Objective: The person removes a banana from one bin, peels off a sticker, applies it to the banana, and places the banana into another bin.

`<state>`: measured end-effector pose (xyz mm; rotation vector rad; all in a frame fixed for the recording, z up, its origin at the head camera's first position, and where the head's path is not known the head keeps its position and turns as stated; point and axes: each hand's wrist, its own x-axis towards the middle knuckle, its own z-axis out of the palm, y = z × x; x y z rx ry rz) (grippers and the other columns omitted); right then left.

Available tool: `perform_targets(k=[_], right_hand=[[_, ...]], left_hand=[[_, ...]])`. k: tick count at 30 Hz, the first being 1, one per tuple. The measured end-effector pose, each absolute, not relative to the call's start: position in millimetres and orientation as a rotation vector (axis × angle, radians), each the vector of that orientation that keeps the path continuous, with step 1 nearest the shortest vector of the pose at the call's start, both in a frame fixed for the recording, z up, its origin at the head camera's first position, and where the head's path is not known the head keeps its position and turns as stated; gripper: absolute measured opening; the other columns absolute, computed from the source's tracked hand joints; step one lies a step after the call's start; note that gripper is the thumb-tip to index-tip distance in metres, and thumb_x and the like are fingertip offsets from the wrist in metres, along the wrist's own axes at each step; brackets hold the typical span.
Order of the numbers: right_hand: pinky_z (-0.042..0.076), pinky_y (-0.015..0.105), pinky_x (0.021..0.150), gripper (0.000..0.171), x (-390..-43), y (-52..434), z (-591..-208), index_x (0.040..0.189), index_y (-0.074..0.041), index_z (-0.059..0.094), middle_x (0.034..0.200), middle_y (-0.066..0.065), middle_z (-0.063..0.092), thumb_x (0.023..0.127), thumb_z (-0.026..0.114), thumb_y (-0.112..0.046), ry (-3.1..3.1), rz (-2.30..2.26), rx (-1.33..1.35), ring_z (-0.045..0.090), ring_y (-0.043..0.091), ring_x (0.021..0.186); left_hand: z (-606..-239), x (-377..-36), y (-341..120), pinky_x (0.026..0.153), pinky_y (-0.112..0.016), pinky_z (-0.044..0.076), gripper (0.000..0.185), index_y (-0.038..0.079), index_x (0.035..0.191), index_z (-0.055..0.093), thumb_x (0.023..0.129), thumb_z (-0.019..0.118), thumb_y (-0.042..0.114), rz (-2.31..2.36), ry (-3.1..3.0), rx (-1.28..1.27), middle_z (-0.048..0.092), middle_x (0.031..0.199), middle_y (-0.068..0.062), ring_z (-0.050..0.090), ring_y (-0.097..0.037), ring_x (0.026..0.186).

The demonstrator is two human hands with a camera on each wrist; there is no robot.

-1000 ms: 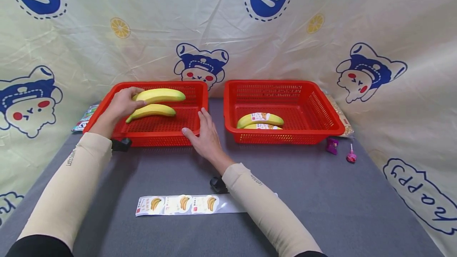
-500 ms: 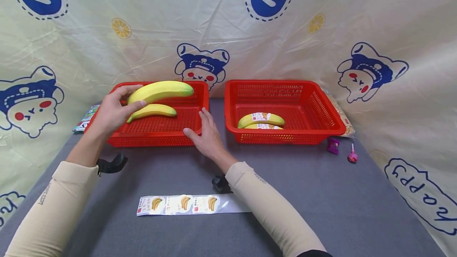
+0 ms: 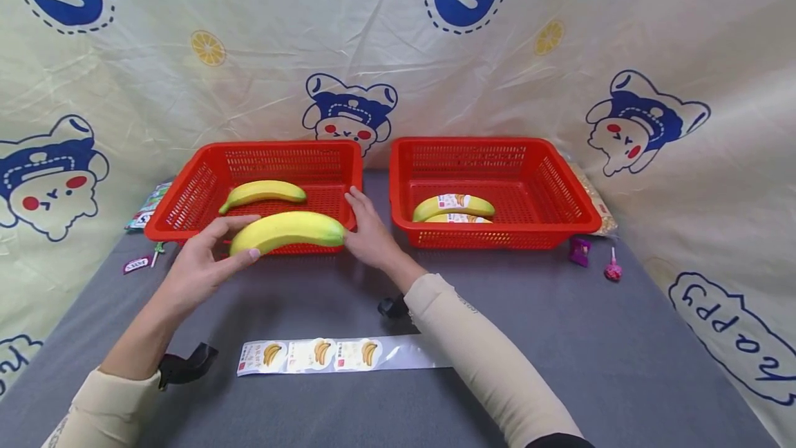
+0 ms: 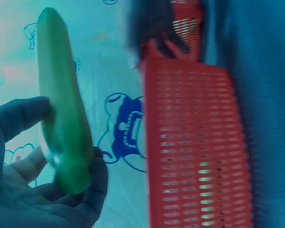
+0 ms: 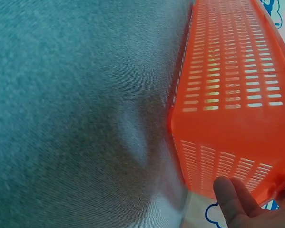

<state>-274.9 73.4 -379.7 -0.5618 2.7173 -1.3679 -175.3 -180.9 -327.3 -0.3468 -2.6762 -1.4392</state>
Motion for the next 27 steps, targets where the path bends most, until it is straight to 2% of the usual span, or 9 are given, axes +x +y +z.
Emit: perform_targets(k=[2,5,11,20,27], right_hand=[[0.037,0.043,0.108,0.079,-276,74,-378,0.149,-0.013,0.025,0.158,-0.001,0.014,0.084,0.067,-0.029,2.711,-1.344,-0.567,0.023,0.024,0.143],[0.043,0.042,0.103,0.081,-276,74,-375,0.15,-0.018,0.022,0.158,-0.004,0.012,0.084,0.065,-0.039,2.684,-1.315,-0.518,0.025,0.022,0.141],[0.041,0.043,0.104,0.081,-274,74,-371,0.151,-0.02,0.02,0.159,-0.005,0.009,0.085,0.063,-0.041,2.677,-1.273,-0.495,0.026,0.023,0.141],[0.033,0.045,0.11,0.079,-275,75,-372,0.151,-0.02,0.02,0.16,-0.005,0.008,0.087,0.061,-0.042,2.681,-1.262,-0.51,0.024,0.024,0.143],[0.033,0.046,0.11,0.079,-275,75,-372,0.151,-0.021,0.019,0.159,-0.006,0.008,0.087,0.061,-0.042,2.676,-1.263,-0.506,0.024,0.024,0.143]], left_hand=[[-337,-170,-182,0.081,-0.021,0.046,0.05,0.018,0.132,0.051,0.085,0.069,0.02,-1.391,-2.71,-0.364,0.054,0.121,-0.004,0.048,-0.019,0.104],[-352,-166,-182,0.081,-0.027,0.046,0.049,0.014,0.129,0.054,0.083,0.07,0.015,-1.297,-2.769,-0.376,0.057,0.117,-0.006,0.05,-0.019,0.099],[-376,-169,-173,0.083,-0.04,0.049,0.044,0.009,0.125,0.058,0.082,0.07,0.011,-1.144,-2.901,-0.426,0.062,0.11,-0.01,0.057,-0.021,0.094],[-392,-178,-133,0.075,-0.033,0.045,0.043,0.011,0.121,0.062,0.08,0.074,0.02,-1.022,-3.033,-0.497,0.063,0.101,-0.003,0.056,-0.015,0.087],[-397,-185,-109,0.074,-0.032,0.043,0.043,0.011,0.119,0.063,0.078,0.075,0.021,-0.951,-3.032,-0.619,0.063,0.101,-0.003,0.053,-0.013,0.082]])
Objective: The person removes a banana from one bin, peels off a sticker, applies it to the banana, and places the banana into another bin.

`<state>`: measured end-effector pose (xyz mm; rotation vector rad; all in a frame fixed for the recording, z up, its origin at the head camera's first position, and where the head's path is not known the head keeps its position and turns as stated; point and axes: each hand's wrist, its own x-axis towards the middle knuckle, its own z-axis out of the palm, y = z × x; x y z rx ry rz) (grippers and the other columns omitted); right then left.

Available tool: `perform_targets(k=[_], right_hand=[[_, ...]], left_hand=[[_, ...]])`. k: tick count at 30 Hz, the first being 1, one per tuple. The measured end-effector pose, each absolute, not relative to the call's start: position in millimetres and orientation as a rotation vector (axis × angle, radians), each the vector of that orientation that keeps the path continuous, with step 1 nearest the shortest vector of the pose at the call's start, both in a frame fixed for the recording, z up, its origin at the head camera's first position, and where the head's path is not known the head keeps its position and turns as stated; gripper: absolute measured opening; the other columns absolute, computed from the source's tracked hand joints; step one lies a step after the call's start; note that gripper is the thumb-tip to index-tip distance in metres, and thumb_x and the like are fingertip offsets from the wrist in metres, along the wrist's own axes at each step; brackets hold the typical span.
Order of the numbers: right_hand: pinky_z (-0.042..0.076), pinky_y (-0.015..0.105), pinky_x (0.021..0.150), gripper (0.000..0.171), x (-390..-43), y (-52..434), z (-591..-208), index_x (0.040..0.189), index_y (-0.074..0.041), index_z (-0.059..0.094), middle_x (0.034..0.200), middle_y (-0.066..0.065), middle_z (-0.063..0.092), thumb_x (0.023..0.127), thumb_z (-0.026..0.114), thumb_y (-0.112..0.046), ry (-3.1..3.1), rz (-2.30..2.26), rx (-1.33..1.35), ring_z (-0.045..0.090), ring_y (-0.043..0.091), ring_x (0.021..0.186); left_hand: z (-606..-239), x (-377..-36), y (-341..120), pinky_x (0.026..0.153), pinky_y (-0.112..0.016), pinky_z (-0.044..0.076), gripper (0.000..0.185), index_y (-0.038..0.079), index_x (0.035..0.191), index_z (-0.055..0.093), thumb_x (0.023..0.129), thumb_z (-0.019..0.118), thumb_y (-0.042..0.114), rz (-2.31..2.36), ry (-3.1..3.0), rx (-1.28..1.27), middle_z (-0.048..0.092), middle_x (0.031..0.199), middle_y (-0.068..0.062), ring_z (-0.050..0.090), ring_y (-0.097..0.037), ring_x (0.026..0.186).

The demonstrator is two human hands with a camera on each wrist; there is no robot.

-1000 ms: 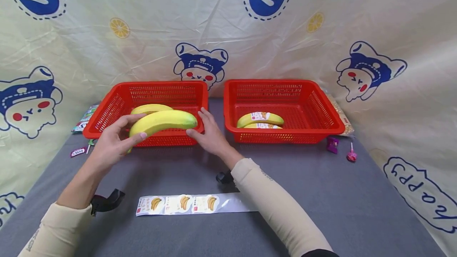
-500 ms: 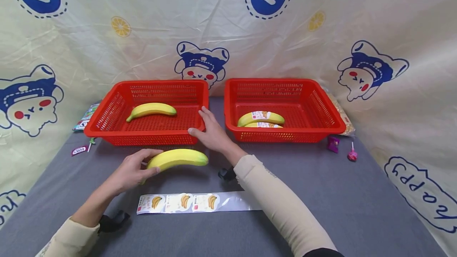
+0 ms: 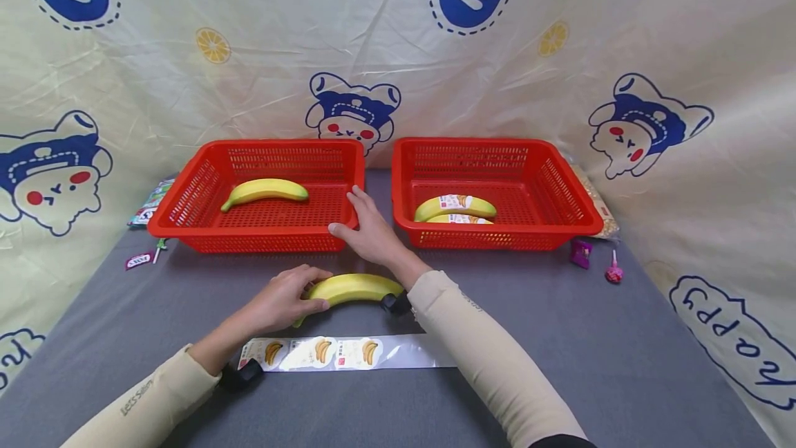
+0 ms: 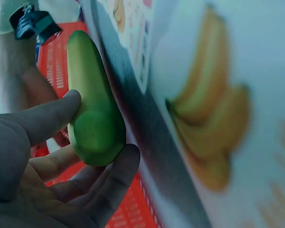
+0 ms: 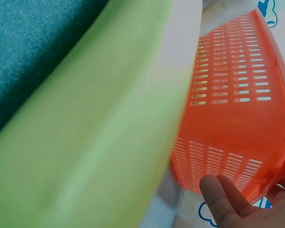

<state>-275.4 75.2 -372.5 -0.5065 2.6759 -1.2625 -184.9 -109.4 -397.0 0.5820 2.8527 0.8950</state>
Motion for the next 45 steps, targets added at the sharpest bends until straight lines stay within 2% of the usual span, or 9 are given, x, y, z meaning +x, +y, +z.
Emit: perform_targets(k=[8,12,23,29,33,39,45], right_hand=[[0.034,0.046,0.109,0.08,-276,75,-374,0.151,-0.026,0.019,0.159,-0.01,0.008,0.085,0.062,-0.043,2.668,-1.267,-0.449,0.024,0.022,0.143],[0.034,0.047,0.109,0.08,-276,74,-375,0.151,-0.027,0.019,0.159,-0.01,0.008,0.085,0.062,-0.044,2.665,-1.273,-0.445,0.024,0.022,0.143],[0.034,0.047,0.109,0.079,-277,73,-375,0.15,-0.025,0.02,0.159,-0.009,0.009,0.086,0.062,-0.044,2.677,-1.277,-0.454,0.025,0.023,0.143],[0.041,0.041,0.104,0.083,-271,76,-373,0.151,-0.027,0.019,0.159,-0.01,0.01,0.084,0.064,-0.044,2.735,-1.264,-0.467,0.027,0.022,0.142],[0.045,0.042,0.1,0.082,-261,82,-369,0.15,-0.021,0.022,0.159,-0.007,0.012,0.084,0.065,-0.042,2.829,-1.23,-0.526,0.035,0.023,0.138],[0.044,0.045,0.101,0.071,-233,97,-362,0.145,-0.014,0.032,0.153,0.005,0.026,0.085,0.066,-0.033,2.948,-1.251,-0.654,0.039,0.024,0.133],[0.048,0.041,0.09,0.056,-198,111,-363,0.133,-0.013,0.046,0.126,0.007,0.049,0.084,0.069,-0.025,2.952,-1.292,-0.84,0.047,0.022,0.11]], left_hand=[[-405,-194,-90,0.076,-0.033,0.042,0.045,0.012,0.121,0.06,0.08,0.074,0.021,0.873,2.83,0.661,0.061,0.106,-0.003,0.05,-0.014,0.085],[-405,-196,-84,0.076,-0.033,0.041,0.045,0.012,0.121,0.06,0.08,0.075,0.021,0.869,2.826,0.676,0.06,0.103,-0.003,0.05,-0.015,0.084],[-406,-197,-80,0.075,-0.033,0.041,0.045,0.013,0.121,0.058,0.08,0.074,0.021,0.876,2.808,0.651,0.057,0.102,-0.003,0.049,-0.015,0.084],[-406,-196,-79,0.078,-0.035,0.042,0.045,0.014,0.121,0.058,0.08,0.074,0.02,0.874,2.814,0.66,0.058,0.105,-0.003,0.05,-0.016,0.086],[-405,-195,-81,0.08,-0.036,0.041,0.047,0.014,0.122,0.058,0.079,0.075,0.022,0.883,2.823,0.672,0.058,0.105,-0.003,0.05,-0.016,0.089],[-394,-188,-86,0.08,-0.035,0.041,0.05,0.015,0.125,0.058,0.079,0.075,0.026,0.907,2.877,0.634,0.058,0.109,-0.005,0.048,-0.017,0.094],[-381,-166,-96,0.078,-0.033,0.042,0.045,0.015,0.12,0.062,0.078,0.075,0.025,0.958,2.959,0.621,0.06,0.111,-0.005,0.048,-0.016,0.097]])
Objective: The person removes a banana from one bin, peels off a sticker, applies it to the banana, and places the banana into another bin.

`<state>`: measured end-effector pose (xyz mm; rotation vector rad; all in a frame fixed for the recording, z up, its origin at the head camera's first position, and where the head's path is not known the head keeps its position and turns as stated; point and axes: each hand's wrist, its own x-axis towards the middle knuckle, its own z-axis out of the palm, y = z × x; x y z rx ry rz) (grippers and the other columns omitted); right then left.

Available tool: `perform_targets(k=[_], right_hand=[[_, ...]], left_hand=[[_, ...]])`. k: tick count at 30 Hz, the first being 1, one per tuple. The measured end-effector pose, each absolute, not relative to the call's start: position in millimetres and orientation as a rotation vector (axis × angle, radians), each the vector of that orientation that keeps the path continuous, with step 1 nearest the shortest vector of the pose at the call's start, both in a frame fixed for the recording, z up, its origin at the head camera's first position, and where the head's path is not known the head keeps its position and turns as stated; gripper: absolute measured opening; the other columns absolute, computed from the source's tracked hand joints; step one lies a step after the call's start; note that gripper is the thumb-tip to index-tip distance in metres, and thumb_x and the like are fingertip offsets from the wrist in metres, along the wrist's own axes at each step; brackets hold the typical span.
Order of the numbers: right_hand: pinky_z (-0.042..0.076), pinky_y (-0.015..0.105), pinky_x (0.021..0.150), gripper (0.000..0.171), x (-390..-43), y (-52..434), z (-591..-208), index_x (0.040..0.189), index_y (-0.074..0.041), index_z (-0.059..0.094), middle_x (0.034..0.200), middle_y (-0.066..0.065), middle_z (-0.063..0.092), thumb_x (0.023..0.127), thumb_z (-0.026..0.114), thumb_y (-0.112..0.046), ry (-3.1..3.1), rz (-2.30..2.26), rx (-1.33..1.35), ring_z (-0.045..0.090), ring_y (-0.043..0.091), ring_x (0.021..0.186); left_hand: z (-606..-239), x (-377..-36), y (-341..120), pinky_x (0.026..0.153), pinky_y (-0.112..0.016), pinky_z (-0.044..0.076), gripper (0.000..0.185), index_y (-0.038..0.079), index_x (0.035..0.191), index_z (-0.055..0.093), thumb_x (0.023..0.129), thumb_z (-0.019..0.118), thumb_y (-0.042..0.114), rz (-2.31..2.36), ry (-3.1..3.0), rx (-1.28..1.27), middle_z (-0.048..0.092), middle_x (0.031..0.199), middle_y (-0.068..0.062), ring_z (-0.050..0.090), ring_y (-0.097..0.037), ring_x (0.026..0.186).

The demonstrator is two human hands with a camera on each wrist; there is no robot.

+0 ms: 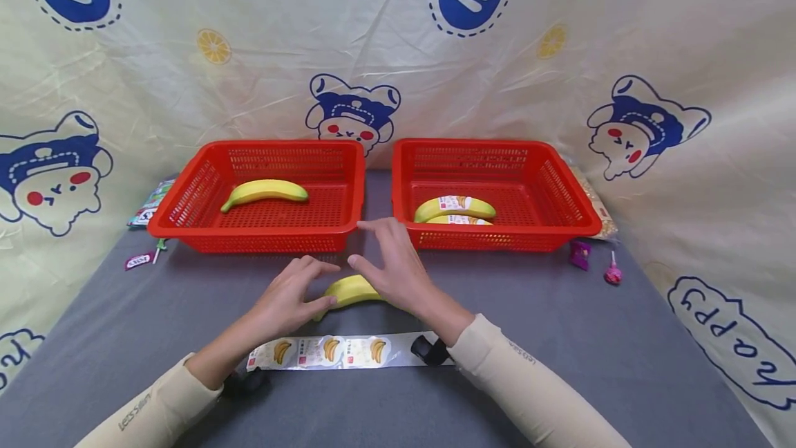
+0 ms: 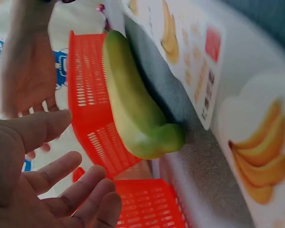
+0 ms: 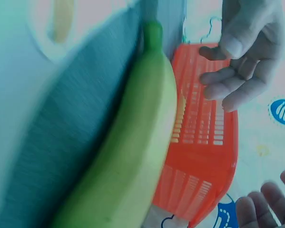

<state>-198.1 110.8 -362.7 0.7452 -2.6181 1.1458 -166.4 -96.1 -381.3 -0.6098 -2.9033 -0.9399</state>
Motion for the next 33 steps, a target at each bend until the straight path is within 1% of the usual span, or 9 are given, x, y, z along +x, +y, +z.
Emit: perform_targets(k=[2,7,14,19,23,28,33], right_hand=[[0.049,0.039,0.087,0.051,-188,114,-366,0.129,-0.014,0.05,0.117,0.005,0.053,0.084,0.07,-0.023,-2.626,1.137,0.793,0.05,0.02,0.105],[0.05,0.037,0.083,0.041,-170,121,-379,0.12,-0.014,0.057,0.106,0.002,0.058,0.083,0.071,-0.022,-2.706,1.102,0.939,0.053,0.016,0.097],[0.048,0.027,0.085,0.034,-160,126,-399,0.114,-0.014,0.06,0.106,-0.003,0.06,0.083,0.071,-0.026,-2.807,0.938,1.171,0.054,0.008,0.097],[0.047,0.027,0.086,0.031,-159,126,-406,0.111,-0.015,0.063,0.103,-0.005,0.063,0.083,0.071,-0.025,-2.87,0.891,1.247,0.054,0.006,0.096],[0.046,0.026,0.083,0.027,-160,126,-410,0.107,-0.015,0.065,0.097,-0.005,0.062,0.082,0.071,-0.025,-2.875,0.844,1.316,0.052,0.005,0.091],[0.043,0.024,0.081,0.024,-162,126,-416,0.102,-0.015,0.066,0.094,-0.004,0.062,0.08,0.071,-0.024,-2.789,0.758,1.42,0.051,0.005,0.088],[0.041,0.023,0.081,0.025,-163,125,-419,0.101,-0.016,0.066,0.092,-0.005,0.06,0.077,0.072,-0.022,-2.78,0.727,1.453,0.049,0.005,0.088]], left_hand=[[-381,-156,-100,0.078,-0.032,0.042,0.042,0.015,0.116,0.064,0.077,0.076,0.024,-0.939,-2.901,-0.599,0.06,0.109,-0.003,0.048,-0.015,0.096],[-390,-132,-107,0.073,-0.029,0.042,0.035,0.014,0.109,0.068,0.076,0.076,0.022,-0.876,-2.892,-0.641,0.061,0.102,0.0,0.048,-0.011,0.091],[-410,-109,-111,0.073,-0.025,0.042,0.031,0.012,0.104,0.07,0.074,0.076,0.017,-0.967,-2.811,-0.676,0.061,0.093,0.001,0.048,-0.009,0.087],[-420,-106,-111,0.073,-0.024,0.04,0.029,0.013,0.1,0.071,0.072,0.077,0.015,-1.064,-2.758,-0.644,0.06,0.09,0.002,0.047,-0.009,0.086],[-429,-107,-108,0.073,-0.024,0.038,0.03,0.014,0.1,0.071,0.071,0.077,0.015,-1.078,-2.742,-0.628,0.059,0.088,0.004,0.045,-0.008,0.085],[-440,-110,-104,0.073,-0.026,0.035,0.031,0.015,0.098,0.071,0.068,0.079,0.016,-1.035,-2.683,-0.639,0.058,0.087,0.005,0.043,-0.008,0.082],[-447,-111,-100,0.076,-0.028,0.035,0.035,0.016,0.095,0.071,0.062,0.083,0.019,-0.937,-2.636,-0.656,0.057,0.088,0.006,0.043,-0.009,0.084]])
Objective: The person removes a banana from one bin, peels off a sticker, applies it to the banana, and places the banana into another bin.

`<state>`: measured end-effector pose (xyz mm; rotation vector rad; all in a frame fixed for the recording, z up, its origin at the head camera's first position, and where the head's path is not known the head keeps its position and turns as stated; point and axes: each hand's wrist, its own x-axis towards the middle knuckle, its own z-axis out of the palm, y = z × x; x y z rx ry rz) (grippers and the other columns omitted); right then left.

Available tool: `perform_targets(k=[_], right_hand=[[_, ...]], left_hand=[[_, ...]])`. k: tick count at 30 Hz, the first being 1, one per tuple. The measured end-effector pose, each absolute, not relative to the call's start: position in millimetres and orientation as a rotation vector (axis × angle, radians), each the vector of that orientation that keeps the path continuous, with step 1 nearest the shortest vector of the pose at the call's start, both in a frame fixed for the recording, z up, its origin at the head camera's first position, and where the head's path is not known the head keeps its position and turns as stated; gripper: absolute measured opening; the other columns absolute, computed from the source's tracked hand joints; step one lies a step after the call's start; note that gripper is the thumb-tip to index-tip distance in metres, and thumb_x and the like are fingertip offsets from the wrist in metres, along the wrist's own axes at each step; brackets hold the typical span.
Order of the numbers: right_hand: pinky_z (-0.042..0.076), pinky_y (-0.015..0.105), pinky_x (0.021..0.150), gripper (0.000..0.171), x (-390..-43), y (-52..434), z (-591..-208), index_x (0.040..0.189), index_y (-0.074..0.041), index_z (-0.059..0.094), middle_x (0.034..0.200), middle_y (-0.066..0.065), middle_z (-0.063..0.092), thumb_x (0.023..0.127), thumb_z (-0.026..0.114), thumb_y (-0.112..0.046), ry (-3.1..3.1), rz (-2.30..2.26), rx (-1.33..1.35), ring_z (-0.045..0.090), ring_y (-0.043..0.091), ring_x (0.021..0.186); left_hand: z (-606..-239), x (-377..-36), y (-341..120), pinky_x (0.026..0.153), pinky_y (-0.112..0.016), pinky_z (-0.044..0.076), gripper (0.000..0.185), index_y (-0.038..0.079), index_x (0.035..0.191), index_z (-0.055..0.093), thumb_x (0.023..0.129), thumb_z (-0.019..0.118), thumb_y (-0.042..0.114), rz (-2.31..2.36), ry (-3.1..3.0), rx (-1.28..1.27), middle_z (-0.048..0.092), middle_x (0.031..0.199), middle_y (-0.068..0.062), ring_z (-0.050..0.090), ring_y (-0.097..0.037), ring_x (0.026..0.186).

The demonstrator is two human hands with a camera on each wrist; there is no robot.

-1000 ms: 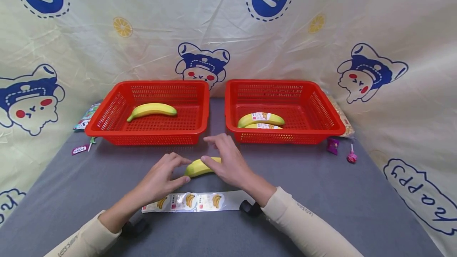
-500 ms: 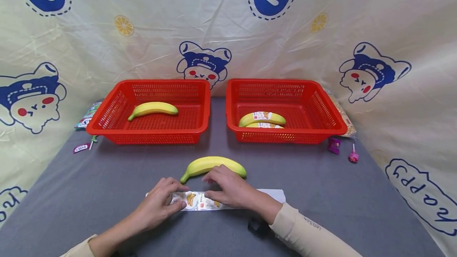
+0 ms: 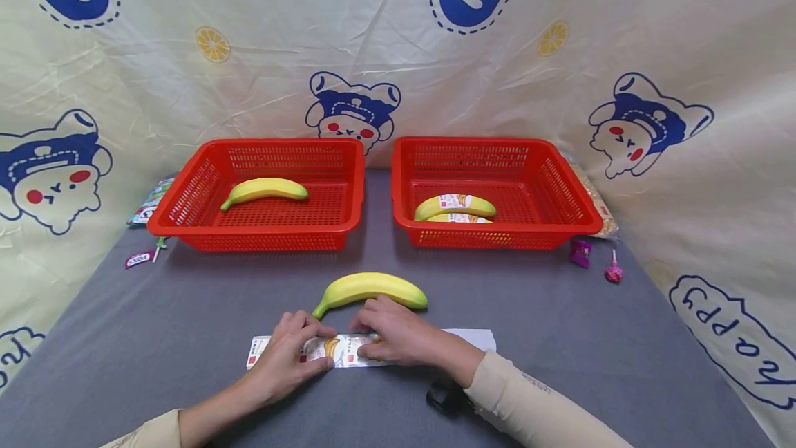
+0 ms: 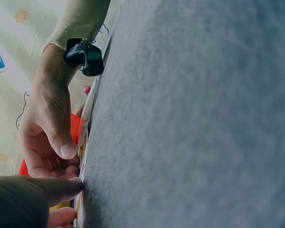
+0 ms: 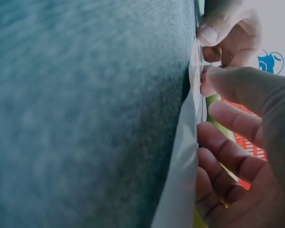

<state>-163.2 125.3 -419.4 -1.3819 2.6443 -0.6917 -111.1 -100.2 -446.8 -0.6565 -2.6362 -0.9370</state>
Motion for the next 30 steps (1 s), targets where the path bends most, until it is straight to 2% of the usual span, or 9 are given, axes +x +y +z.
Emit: perform_targets(k=[8,14,22,30], right_hand=[[0.039,0.023,0.081,0.03,-165.0,120.7,-418.8,0.107,-0.02,0.066,0.09,-0.006,0.055,0.078,0.074,-0.024,2.612,-0.615,-1.316,0.044,0.005,0.088],[0.034,0.019,0.076,0.036,-168.7,118.5,-421.6,0.113,-0.024,0.066,0.087,-0.007,0.051,0.078,0.074,-0.024,2.601,-0.554,-1.323,0.041,0.004,0.083],[0.031,0.018,0.073,0.031,-169.7,118.0,-420.4,0.11,-0.026,0.067,0.087,-0.008,0.05,0.08,0.074,-0.025,2.57,-0.549,-1.297,0.039,0.003,0.081],[0.039,0.023,0.083,0.023,-168.3,118.2,-418.6,0.1,-0.024,0.064,0.094,-0.009,0.054,0.079,0.073,-0.023,2.562,-0.622,-1.276,0.044,0.004,0.09]], left_hand=[[-448.8,-110.8,-98.8,0.077,-0.029,0.034,0.035,0.016,0.094,0.071,0.061,0.084,0.019,-0.959,-2.643,-0.634,0.055,0.088,0.005,0.042,-0.009,0.086],[-448.9,-111.9,-98.7,0.078,-0.03,0.033,0.033,0.016,0.094,0.071,0.063,0.083,0.019,-0.986,-2.663,-0.632,0.055,0.089,0.004,0.042,-0.009,0.087],[-449.7,-111.7,-98.5,0.077,-0.029,0.033,0.03,0.016,0.092,0.072,0.064,0.083,0.019,-0.984,-2.646,-0.63,0.056,0.088,0.005,0.041,-0.009,0.086],[-450.0,-111.8,-98.5,0.076,-0.028,0.034,0.031,0.016,0.092,0.072,0.063,0.083,0.02,-0.984,-2.626,-0.629,0.057,0.088,0.004,0.041,-0.008,0.085]])
